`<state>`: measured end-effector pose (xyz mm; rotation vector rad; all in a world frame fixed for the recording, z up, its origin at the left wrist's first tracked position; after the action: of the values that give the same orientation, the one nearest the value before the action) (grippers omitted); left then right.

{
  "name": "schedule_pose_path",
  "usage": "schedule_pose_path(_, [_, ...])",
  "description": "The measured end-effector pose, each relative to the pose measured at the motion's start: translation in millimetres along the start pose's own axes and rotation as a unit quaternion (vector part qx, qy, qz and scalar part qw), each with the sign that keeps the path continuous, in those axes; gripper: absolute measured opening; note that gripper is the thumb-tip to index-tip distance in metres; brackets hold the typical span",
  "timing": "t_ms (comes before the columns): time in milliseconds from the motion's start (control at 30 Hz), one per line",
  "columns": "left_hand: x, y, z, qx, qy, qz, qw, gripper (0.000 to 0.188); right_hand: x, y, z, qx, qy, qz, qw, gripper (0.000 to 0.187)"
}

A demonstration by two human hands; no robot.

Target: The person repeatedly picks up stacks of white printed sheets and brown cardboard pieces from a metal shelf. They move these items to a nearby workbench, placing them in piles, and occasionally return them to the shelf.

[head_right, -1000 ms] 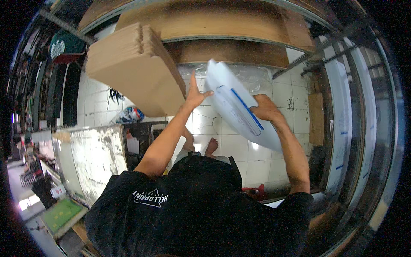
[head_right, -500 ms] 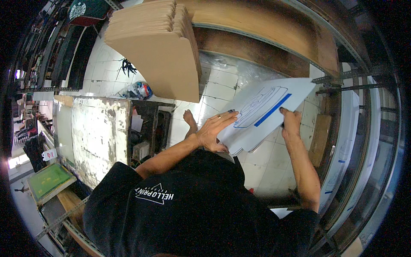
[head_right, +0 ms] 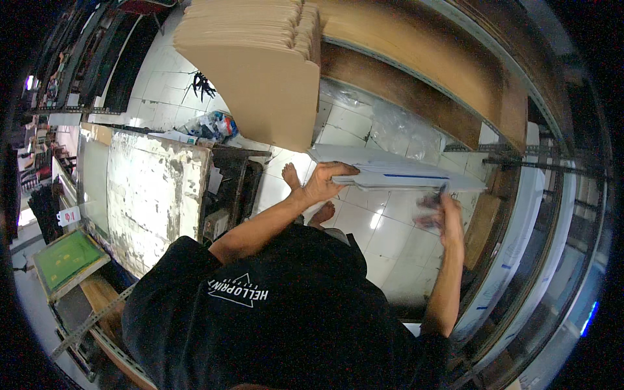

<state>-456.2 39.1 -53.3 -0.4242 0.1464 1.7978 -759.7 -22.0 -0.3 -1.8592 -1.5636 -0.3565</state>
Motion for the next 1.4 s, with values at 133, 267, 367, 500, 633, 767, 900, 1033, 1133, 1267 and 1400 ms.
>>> schedule_pose_path(133, [-17.7, -16.4, -16.6, 0.024, -0.05, -0.021, 0.998, 0.026, 71.3, 52.2, -129.3, 0.429, -0.551, 0.114, 0.707, 0.037])
schedule_pose_path(267, [-35.9, -31.1, -17.8, 0.044, -0.053, -0.015, 0.997, 0.021, 2.6, 68.0, -69.6, 0.544, -0.504, 0.009, 0.671, 0.033])
schedule_pose_path(367, [-49.8, -52.4, -22.9, 0.042, -0.064, -0.01, 0.997, 0.018, 12.9, 90.8, -92.0, 0.515, -0.52, -0.03, 0.681, 0.025])
schedule_pose_path(500, [-90.3, -108.7, -13.2, 0.087, -0.135, -0.036, 0.986, 0.016, 66.5, 133.9, -155.8, 0.577, -0.488, -0.058, 0.652, 0.015])
schedule_pose_path(633, [-131.3, -181.4, 18.1, 0.138, -0.205, -0.016, 0.969, 0.015, 125.9, 183.4, -204.9, 0.594, -0.494, -0.06, 0.632, 0.016])
schedule_pose_path(767, [-148.4, -255.2, 6.9, 0.09, -0.122, 0.031, 0.988, 0.016, 153.3, 241.1, -221.5, 0.549, -0.519, -0.119, 0.645, 0.017])
schedule_pose_path(900, [-154.0, -327.5, -13.4, 0.056, -0.149, 0.063, 0.985, 0.018, 152.6, 311.0, -210.2, 0.518, -0.546, -0.17, 0.636, 0.015])
schedule_pose_path(1033, [-127.9, -411.2, -58.5, -0.053, -0.196, 0.148, 0.968, 0.033, 140.1, 399.8, -182.5, 0.481, -0.563, -0.215, 0.637, 0.017])
schedule_pose_path(1133, [-108.2, -460.4, -51.9, -0.203, -0.15, 0.308, 0.917, 0.05, 122.3, 468.4, -164.7, 0.447, -0.574, -0.236, 0.644, 0.019])
schedule_pose_path(1267, [-48.5, -499.2, -56.1, -0.233, -0.155, 0.454, 0.846, 0.065, 100.1, 535.5, -146.8, 0.421, -0.65, -0.204, 0.599, 0.017])
schedule_pose_path(1400, [10.7, -498.5, -57.5, -0.363, -0.145, 0.449, 0.803, 0.06, 94.4, 570.6, -161.1, 0.41, -0.669, -0.21, 0.583, 0.015])
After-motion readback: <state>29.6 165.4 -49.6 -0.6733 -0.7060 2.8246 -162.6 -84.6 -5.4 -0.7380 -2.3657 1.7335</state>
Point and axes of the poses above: each hand's wrist, its own x-axis away from the middle knuckle, its own y-axis out of the palm, z = x × y, the point moved 8 cm from there along -x, towards the middle knuckle, and after that the axes turned 12 degrees about z, right-handed, at the moved point
